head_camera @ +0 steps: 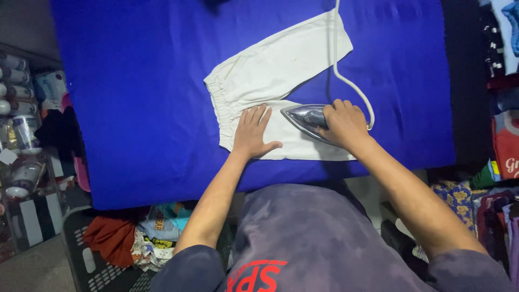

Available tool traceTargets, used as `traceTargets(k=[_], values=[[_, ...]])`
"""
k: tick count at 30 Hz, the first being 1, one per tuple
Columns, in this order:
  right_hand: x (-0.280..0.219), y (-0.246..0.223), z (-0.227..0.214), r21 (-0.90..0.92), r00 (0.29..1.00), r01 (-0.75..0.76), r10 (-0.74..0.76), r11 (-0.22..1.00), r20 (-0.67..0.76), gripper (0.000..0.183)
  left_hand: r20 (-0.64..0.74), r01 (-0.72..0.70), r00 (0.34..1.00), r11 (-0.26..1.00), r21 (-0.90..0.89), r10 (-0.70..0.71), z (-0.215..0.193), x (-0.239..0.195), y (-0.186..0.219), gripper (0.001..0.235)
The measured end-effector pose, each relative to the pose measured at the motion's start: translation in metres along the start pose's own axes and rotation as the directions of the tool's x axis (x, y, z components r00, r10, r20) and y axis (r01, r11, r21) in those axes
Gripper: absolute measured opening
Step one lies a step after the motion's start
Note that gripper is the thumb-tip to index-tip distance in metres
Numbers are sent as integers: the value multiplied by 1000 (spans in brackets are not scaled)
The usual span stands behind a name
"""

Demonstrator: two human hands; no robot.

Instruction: Iron and fold a pair of white pants.

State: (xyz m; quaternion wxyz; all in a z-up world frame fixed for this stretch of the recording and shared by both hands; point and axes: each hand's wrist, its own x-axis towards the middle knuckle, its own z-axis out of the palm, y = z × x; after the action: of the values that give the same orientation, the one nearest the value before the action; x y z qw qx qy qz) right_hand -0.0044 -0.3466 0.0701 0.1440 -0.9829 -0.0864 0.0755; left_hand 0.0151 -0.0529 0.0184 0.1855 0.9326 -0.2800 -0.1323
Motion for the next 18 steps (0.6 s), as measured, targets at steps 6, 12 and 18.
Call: traceTargets(k=[6, 12, 18], values=[[-5, 5, 9, -151, 996, 80, -84, 985, -18, 40, -165, -25, 986, 997, 71, 36, 18, -4, -8, 111], [1, 9, 8, -106, 994, 110, -110, 988, -1, 42, -160, 0, 987, 1000, 31, 5, 13, -4, -4, 111], [1, 8, 9, -174, 996, 88, -85, 981, 25, 47, -152, -6, 988, 1000, 23, 10, 11, -5, -4, 111]])
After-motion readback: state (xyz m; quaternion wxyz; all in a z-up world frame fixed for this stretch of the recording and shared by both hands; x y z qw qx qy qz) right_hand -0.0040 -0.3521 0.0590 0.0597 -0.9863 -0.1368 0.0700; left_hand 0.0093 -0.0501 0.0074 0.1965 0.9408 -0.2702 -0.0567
